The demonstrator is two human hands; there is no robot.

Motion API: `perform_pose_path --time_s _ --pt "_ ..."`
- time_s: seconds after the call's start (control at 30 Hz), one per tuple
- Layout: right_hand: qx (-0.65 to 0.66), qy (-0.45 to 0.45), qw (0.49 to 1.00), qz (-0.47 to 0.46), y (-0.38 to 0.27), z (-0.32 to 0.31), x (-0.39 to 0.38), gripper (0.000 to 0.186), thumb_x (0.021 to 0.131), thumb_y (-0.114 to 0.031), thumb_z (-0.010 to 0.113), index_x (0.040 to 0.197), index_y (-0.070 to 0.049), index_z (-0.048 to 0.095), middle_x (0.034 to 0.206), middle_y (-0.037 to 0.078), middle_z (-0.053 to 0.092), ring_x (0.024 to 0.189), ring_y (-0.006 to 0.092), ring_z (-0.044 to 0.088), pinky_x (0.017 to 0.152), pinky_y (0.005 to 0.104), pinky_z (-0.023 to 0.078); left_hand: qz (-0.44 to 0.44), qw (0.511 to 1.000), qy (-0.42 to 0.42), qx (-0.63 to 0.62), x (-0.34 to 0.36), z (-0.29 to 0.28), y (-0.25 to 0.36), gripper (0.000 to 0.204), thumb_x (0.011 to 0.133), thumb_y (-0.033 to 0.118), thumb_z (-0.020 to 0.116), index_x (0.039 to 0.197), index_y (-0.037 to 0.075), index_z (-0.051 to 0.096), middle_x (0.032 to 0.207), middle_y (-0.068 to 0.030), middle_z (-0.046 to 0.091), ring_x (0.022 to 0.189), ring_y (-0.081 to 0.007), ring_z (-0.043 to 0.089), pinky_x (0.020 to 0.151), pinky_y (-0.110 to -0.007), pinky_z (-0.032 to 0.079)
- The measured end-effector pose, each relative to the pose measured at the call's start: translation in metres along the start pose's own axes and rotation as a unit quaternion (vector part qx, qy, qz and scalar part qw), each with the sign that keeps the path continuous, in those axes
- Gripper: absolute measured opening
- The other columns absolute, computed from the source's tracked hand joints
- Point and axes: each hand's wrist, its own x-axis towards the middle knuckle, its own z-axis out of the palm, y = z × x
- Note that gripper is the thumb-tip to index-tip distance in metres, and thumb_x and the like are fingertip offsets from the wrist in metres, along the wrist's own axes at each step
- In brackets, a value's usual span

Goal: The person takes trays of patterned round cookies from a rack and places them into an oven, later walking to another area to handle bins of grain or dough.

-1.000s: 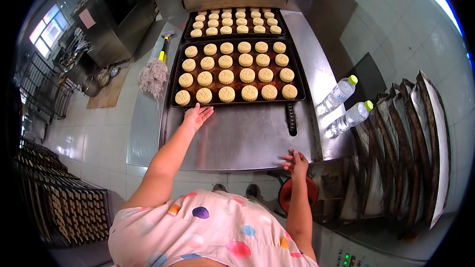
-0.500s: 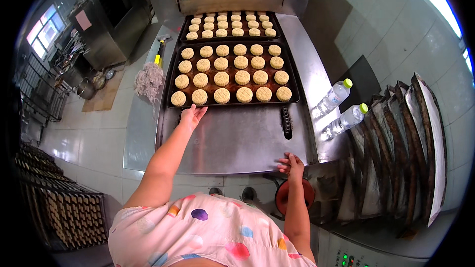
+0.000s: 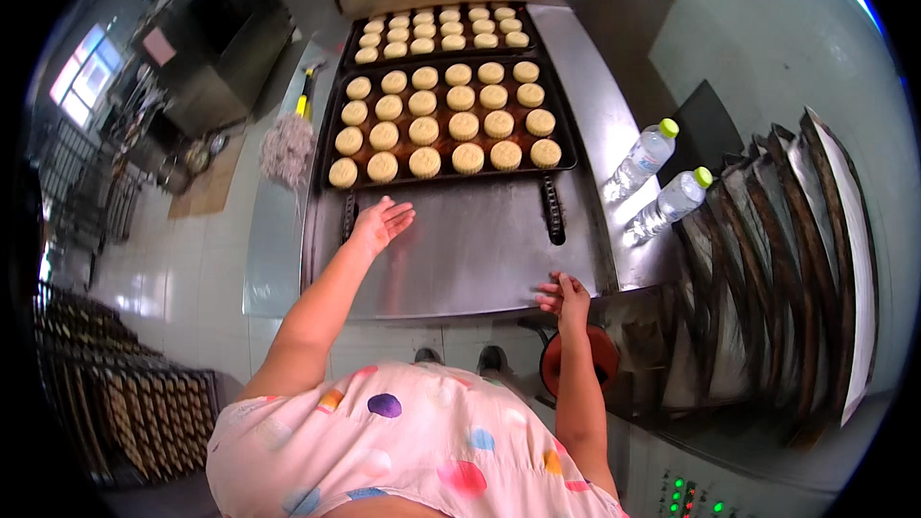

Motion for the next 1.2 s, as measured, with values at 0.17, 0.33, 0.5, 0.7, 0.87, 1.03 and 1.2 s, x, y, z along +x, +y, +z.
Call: perform_pose_path --time_s 0.17,0.33,0.5,0.7,0.87,1.03,1.2 --pt "0.006 0.027 1.000 -0.010 0.005 0.005 0.001 0.028 0.092 -0.027 0.055 0.103 -0.002 0.059 0.079 0.014 0.066 0.054 0.0209 0.064 0.043 0.0255 0.050 -0.073 0.990 -0.105 0.059 -0.089 -0.005 -0.041 0.027 0.095 0.020 0.050 0.113 0.000 0.052 0.109 -0.0199 0.062 0.094 -0.0286 0.064 0.081 -0.038 0.055" --pt "0.067 0.017 0.998 0.012 0.015 0.010 0.001 0.026 0.091 -0.022 0.056 0.101 0.002 0.058 0.072 0.010 0.058 0.056 0.0164 0.056 0.046 0.0226 0.043 -0.074 0.990 -0.044 0.113 -0.181 -0.041 -0.076 0.028 0.095 0.021 0.051 0.116 0.002 0.052 0.110 -0.0157 0.062 0.094 -0.0246 0.064 0.080 -0.036 0.054" --pt "0.015 -0.081 0.996 0.017 0.048 0.042 -0.041 0.025 0.090 -0.022 0.053 0.099 0.001 0.056 0.072 0.008 0.058 0.060 0.0145 0.054 0.051 0.0226 0.041 -0.035 0.994 0.015 0.102 -0.258 -0.096 -0.079 0.031 0.094 0.023 0.054 0.116 0.002 0.052 0.110 -0.0146 0.061 0.094 -0.0225 0.063 0.079 -0.035 0.053" --pt "-0.157 -0.297 0.934 0.118 0.106 0.169 -0.162 0.019 0.090 -0.019 0.053 0.096 -0.003 0.059 0.074 0.009 0.063 0.062 0.0157 0.060 0.055 0.0231 0.048 0.063 0.993 0.084 0.044 -0.332 -0.181 -0.068 0.031 0.092 0.023 0.055 0.115 0.002 0.052 0.107 -0.0130 0.062 0.092 -0.0215 0.063 0.079 -0.034 0.053" --pt "-0.229 -0.437 0.847 0.196 0.198 0.259 -0.259 0.018 0.091 -0.016 0.055 0.098 0.000 0.058 0.078 0.012 0.065 0.064 0.0176 0.064 0.057 0.0254 0.052 0.138 0.982 0.127 0.030 -0.438 -0.280 -0.062 0.033 0.093 0.025 0.055 0.116 0.002 0.051 0.108 -0.0129 0.061 0.092 -0.0207 0.063 0.082 -0.034 0.051" --pt "-0.253 -0.542 0.753 0.273 0.290 0.361 -0.367 0.022 0.091 -0.016 0.054 0.104 0.001 0.057 0.085 0.012 0.065 0.073 0.0176 0.064 0.066 0.0272 0.052 0.213 0.948 0.230 -0.056 -0.558 -0.402 -0.068 0.037 0.092 0.029 0.056 0.117 0.003 0.051 0.109 -0.0129 0.061 0.093 -0.0202 0.062 0.083 -0.033 0.051" --pt "-0.323 -0.664 0.618 0.269 0.344 0.452 -0.466 0.025 0.092 -0.018 0.052 0.108 0.002 0.055 0.089 0.013 0.065 0.078 0.0179 0.064 0.070 0.0278 0.052 0.270 0.889 0.344 -0.138 -0.666 -0.472 -0.071 0.034 0.093 0.028 0.054 0.117 0.004 0.052 0.109 -0.0121 0.062 0.093 -0.0201 0.062 0.081 -0.032 0.052"
